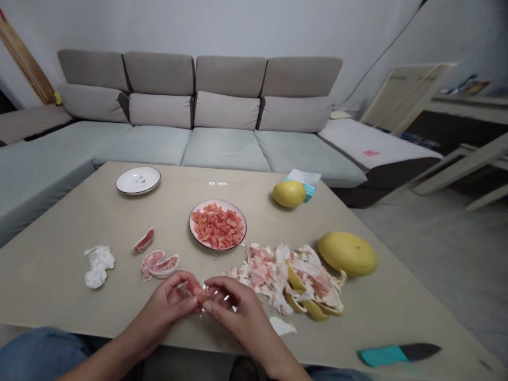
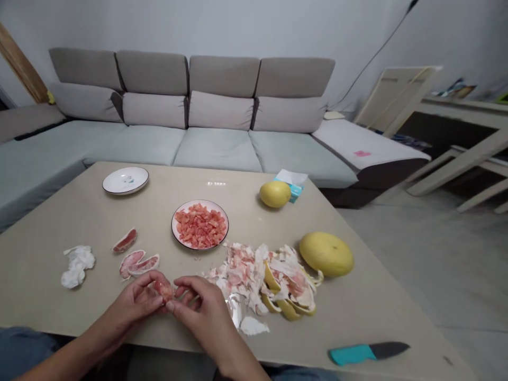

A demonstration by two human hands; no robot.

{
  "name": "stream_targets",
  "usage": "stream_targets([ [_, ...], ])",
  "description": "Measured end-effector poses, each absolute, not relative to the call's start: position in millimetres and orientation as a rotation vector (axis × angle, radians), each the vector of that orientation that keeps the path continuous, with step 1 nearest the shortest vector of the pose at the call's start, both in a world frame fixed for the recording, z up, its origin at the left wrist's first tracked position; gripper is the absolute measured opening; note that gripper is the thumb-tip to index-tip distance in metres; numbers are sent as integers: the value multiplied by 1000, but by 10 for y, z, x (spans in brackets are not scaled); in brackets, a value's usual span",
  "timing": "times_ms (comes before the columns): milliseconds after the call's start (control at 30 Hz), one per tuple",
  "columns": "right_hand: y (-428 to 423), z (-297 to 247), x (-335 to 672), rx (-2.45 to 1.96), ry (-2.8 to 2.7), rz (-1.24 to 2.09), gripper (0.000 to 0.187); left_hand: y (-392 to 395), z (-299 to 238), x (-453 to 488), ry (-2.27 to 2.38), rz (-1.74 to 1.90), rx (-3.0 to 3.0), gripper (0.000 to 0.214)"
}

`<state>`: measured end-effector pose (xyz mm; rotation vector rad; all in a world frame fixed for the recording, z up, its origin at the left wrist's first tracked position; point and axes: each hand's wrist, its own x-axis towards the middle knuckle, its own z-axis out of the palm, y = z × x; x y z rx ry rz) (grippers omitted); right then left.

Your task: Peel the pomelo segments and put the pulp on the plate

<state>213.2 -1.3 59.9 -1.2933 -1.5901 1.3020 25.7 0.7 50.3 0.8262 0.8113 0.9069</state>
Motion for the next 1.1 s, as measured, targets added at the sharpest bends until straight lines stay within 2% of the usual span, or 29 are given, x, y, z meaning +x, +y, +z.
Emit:
stream_targets([
  [200, -21, 548, 2137, -1287, -1513, 1309, 17, 0, 407, 328, 849, 924, 1003, 21],
  [467, -20, 445, 2203, -1092, -1213, 1731, 30, -19, 477, 341, 855, 827, 907, 22],
  [733, -25, 244, 2094, -815, -900, 1964, 35, -40, 514, 324, 756, 772, 669, 30],
  [867, -29, 195, 2052, -777, -771, 1997, 37, -35, 492, 316, 773, 789, 658, 29],
  [1100, -29, 313, 2149, -982, -1074, 1873, 33, -9, 442, 272, 870, 826, 1019, 20],
])
